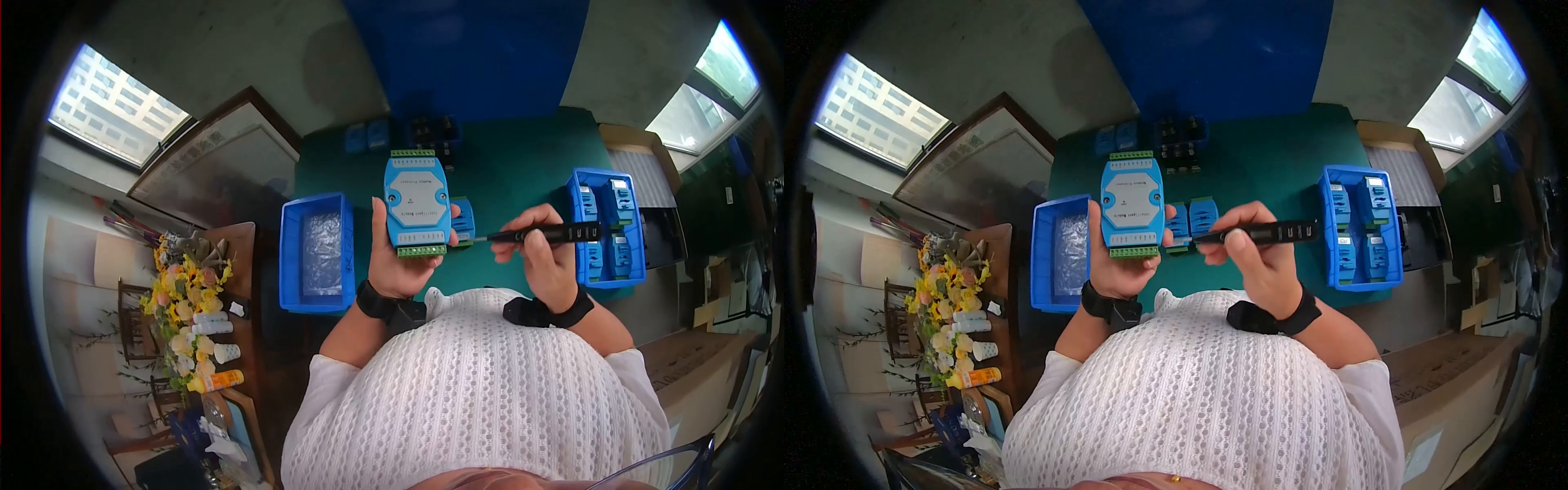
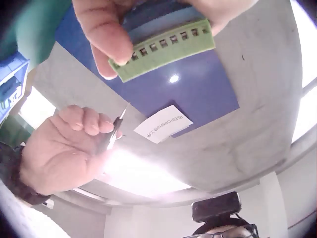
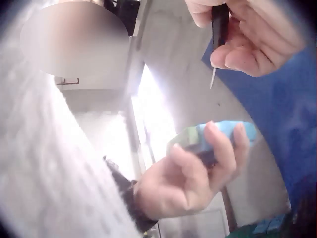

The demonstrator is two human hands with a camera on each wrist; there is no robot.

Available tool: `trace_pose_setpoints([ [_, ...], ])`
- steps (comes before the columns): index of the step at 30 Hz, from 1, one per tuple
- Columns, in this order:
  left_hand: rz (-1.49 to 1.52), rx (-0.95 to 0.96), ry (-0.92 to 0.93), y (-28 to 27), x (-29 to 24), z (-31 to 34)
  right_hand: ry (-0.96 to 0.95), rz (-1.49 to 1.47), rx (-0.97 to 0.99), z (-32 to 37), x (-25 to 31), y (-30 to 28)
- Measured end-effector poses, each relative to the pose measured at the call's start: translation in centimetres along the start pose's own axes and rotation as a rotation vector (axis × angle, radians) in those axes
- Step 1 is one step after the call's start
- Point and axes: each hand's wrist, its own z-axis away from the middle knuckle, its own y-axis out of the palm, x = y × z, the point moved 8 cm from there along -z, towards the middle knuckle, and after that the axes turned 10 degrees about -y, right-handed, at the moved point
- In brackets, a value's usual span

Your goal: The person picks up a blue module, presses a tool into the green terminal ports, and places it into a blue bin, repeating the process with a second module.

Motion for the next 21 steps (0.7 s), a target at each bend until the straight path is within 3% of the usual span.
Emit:
trace_pose_setpoints([
  [3, -0.072, -0.066, 0.089, 0.1, -0.4, 0.0, -0.107, 0.015, 0.058, 0.3, 0.8, 1.2],
  [7, -0.129, -0.039, 0.154, 0.8, -0.4, 0.3, -0.071, 0.092, 0.164, 0.6, 0.3, 1.9],
  [21, -0.171, -0.007, 0.162, 1.3, 0.2, 0.6, -0.147, 0.319, 0.33, 0.8, 0.2, 2.5],
])
